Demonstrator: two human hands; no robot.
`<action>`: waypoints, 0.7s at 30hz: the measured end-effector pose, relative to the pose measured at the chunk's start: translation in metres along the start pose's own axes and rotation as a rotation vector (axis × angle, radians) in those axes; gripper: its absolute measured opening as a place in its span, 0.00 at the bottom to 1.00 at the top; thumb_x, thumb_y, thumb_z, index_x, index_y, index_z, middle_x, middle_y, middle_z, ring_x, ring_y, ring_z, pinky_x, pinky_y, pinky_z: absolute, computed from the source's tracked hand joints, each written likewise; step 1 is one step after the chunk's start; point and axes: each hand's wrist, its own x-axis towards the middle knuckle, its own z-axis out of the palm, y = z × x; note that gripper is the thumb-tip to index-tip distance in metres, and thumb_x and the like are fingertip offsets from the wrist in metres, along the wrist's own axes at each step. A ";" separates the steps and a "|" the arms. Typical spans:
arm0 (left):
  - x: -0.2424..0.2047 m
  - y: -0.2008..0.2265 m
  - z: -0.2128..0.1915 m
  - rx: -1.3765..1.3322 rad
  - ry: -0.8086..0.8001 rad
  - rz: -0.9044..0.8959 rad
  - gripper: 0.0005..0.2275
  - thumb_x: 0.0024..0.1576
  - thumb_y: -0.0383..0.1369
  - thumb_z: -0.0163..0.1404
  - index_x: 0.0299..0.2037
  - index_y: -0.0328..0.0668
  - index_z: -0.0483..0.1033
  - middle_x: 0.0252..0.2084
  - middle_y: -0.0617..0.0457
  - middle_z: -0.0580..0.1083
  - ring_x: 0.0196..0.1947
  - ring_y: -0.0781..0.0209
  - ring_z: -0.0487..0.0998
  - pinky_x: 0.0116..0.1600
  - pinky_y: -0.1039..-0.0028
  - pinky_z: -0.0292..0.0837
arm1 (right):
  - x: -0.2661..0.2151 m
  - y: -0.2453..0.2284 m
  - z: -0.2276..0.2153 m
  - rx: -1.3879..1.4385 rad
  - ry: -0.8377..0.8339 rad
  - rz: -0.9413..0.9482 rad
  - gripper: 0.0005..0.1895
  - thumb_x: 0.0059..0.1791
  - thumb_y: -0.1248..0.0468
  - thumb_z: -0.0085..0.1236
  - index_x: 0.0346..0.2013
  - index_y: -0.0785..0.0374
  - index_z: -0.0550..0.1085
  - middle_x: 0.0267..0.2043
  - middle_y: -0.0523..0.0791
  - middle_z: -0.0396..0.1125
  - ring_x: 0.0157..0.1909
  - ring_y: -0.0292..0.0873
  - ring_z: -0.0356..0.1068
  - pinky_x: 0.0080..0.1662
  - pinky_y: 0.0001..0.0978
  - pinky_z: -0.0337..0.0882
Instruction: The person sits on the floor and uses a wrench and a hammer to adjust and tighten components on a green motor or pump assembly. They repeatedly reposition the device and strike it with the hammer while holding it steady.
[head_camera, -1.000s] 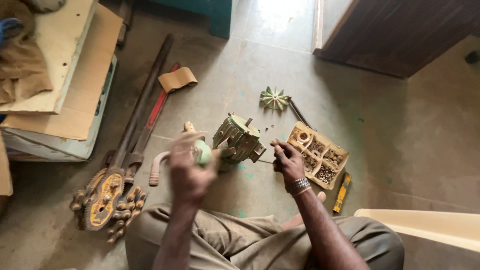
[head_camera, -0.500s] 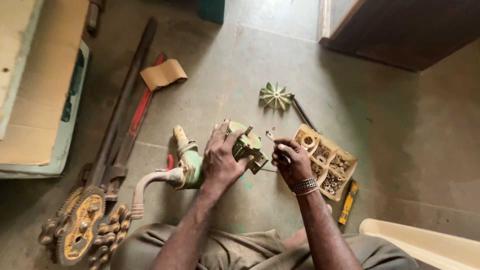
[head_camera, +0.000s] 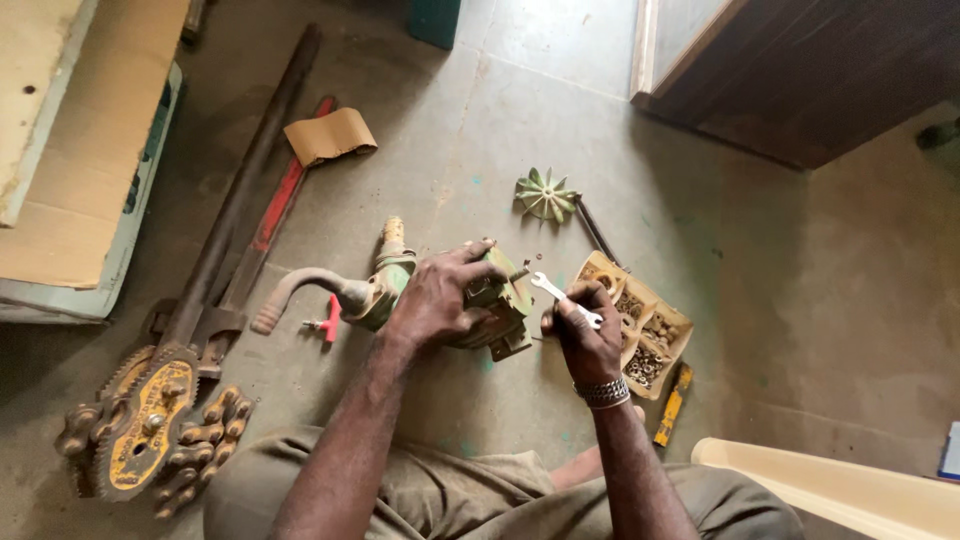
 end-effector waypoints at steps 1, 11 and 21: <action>-0.002 0.005 -0.001 0.067 -0.017 -0.036 0.26 0.38 0.31 0.70 0.50 0.57 0.80 0.68 0.49 0.67 0.67 0.47 0.68 0.69 0.55 0.63 | -0.004 -0.007 0.004 -0.049 0.004 -0.002 0.05 0.53 0.69 0.57 0.42 0.64 0.70 0.35 0.44 0.70 0.36 0.40 0.73 0.41 0.33 0.76; -0.009 0.030 -0.006 0.132 -0.172 -0.150 0.24 0.44 0.33 0.67 0.53 0.65 0.78 0.68 0.59 0.65 0.70 0.50 0.58 0.67 0.47 0.57 | -0.026 -0.075 0.040 -1.190 -0.288 -0.514 0.09 0.44 0.71 0.63 0.39 0.64 0.78 0.36 0.46 0.75 0.36 0.40 0.74 0.37 0.32 0.66; -0.009 0.031 0.000 0.148 -0.090 -0.097 0.25 0.48 0.31 0.64 0.56 0.61 0.74 0.62 0.58 0.69 0.68 0.47 0.61 0.67 0.44 0.57 | -0.019 0.010 -0.024 0.026 0.078 0.112 0.11 0.50 0.69 0.57 0.45 0.72 0.77 0.37 0.50 0.74 0.37 0.45 0.74 0.40 0.33 0.75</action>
